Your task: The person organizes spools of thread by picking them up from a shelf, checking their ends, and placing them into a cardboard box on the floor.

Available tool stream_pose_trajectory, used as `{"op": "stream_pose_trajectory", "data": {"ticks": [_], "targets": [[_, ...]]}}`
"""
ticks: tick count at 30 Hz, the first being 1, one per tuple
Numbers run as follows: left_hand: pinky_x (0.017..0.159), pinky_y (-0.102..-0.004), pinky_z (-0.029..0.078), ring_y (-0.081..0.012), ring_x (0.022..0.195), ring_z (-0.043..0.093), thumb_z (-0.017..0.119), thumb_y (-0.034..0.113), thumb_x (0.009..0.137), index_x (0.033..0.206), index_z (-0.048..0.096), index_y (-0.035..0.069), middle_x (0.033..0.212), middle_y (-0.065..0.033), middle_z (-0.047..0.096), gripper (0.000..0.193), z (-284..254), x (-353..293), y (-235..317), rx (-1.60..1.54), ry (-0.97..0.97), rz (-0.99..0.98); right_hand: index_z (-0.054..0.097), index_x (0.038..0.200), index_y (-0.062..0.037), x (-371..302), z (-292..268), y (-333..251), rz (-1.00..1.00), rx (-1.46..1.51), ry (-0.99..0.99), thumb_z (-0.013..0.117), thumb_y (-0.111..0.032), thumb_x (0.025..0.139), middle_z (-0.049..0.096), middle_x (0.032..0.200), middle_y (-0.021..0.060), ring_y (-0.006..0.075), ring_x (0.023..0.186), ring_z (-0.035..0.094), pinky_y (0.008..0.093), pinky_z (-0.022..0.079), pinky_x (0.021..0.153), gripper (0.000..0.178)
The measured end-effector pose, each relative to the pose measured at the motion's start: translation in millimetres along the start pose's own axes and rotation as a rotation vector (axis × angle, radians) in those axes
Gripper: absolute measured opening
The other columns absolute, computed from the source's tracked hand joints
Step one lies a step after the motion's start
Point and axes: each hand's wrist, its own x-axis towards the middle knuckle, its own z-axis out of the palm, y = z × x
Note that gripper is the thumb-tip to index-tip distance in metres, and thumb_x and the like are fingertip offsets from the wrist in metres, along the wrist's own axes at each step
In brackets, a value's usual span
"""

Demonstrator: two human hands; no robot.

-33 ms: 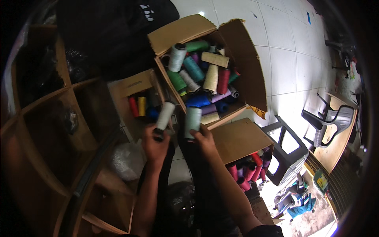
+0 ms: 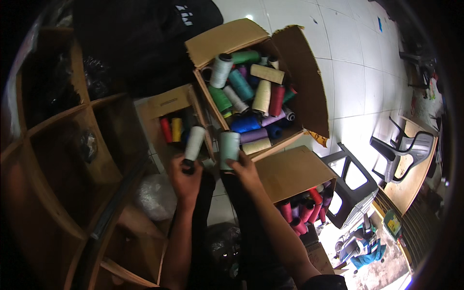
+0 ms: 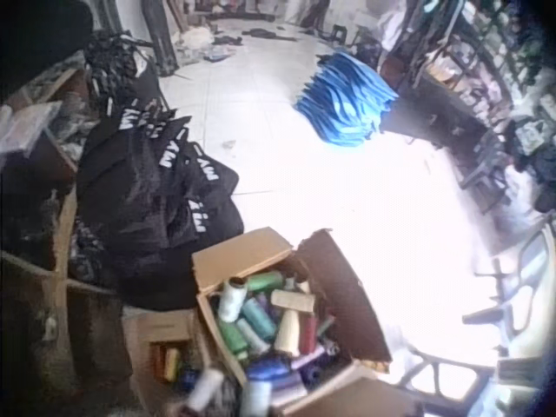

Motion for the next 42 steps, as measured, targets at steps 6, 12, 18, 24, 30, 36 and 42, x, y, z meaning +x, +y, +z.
{"op": "stream_pose_trajectory", "data": {"ticks": [6,12,18,24,30,36,42], "targets": [[0.089,-0.0387,0.048,-0.0304,0.105,0.06,0.059,-0.001,0.081,0.112,0.055,-0.002,0.11,-0.0201,0.06,0.032,-6.1,11.9,-56.3,-0.185,-0.072,-0.277,0.049,0.129,-0.0003,39.2,103.3,21.1,-0.125,-0.57,-0.029,0.065,-0.028,0.079,0.061,0.116,0.0204,0.0307,0.104,0.061,0.0355,0.048,0.09,0.059],[0.091,-0.0379,0.046,-0.0341,0.105,0.059,0.057,0.0,0.077,0.108,0.059,-0.001,0.109,-0.0191,0.062,0.031,20.1,0.4,-87.3,-0.078,-0.079,-0.157,0.052,0.126,-0.0003,38.8,102.6,35.0,-0.023,-0.683,-0.105,0.062,-0.024,0.08,0.062,0.113,0.0202,0.0286,0.1,0.064,0.0355,0.05,0.086,0.053],[0.079,-0.0329,0.049,-0.0245,0.089,0.064,0.057,0.007,0.084,0.103,0.06,-0.001,0.104,-0.0156,0.063,0.02,41.5,14.4,-86.3,-0.225,-0.162,-0.353,0.058,0.111,0.001,47.2,1.5,23.3,0.076,-0.357,-0.112,0.055,-0.018,0.09,0.067,0.088,0.0107,0.0156,0.077,0.066,0.0278,0.053,0.067,0.029],[0.063,-0.0301,0.053,-0.0197,0.083,0.063,0.047,0.011,0.091,0.113,0.051,-0.001,0.099,-0.0119,0.059,0.026,41.7,100.0,-126.1,-0.776,0.013,-0.794,0.063,0.105,-0.0011,66.4,-67.6,-39.5,-0.267,-0.736,0.404,0.057,-0.019,0.087,0.068,0.091,0.0126,0.0209,0.082,0.065,0.033,0.049,0.074,0.026],[0.085,-0.0383,0.052,-0.0296,0.101,0.06,0.042,0.006,0.086,0.113,0.043,-0.006,0.105,-0.018,0.056,0.03,51.8,177.3,-100.5,-1.26,0.029,-1.008,0.061,0.11,0.0003,90.8,-119.4,-56.7,-0.385,-0.746,0.671,0.062,-0.026,0.085,0.066,0.101,0.0169,0.0266,0.094,0.064,0.0359,0.047,0.084,0.036],[0.101,-0.0435,0.04,-0.0271,0.11,0.057,0.04,0.003,0.084,0.119,0.044,-0.005,0.114,-0.0164,0.057,0.037,45.4,211.8,-72.5,-1.293,0.008,-0.806,0.048,0.125,0.0017,121.1,-102.6,-71.1,-0.425,-0.827,0.794,0.073,-0.041,0.073,0.053,0.117,0.0244,0.0354,0.112,0.051,0.0417,0.04,0.095,0.071],[0.092,-0.0397,0.048,-0.0264,0.105,0.06,0.044,0.025,0.095,0.124,0.045,-0.002,0.117,-0.0144,0.057,0.04,32.0,198.6,-107.0,-0.987,-0.139,-0.732,0.02,0.14,-0.0008,146.2,-52.2,-87.1,-0.052,-0.964,0.767,0.082,-0.053,0.055,0.034,0.13,0.0273,0.0428,0.121,0.038,0.0497,0.034,0.099,0.118]]}}
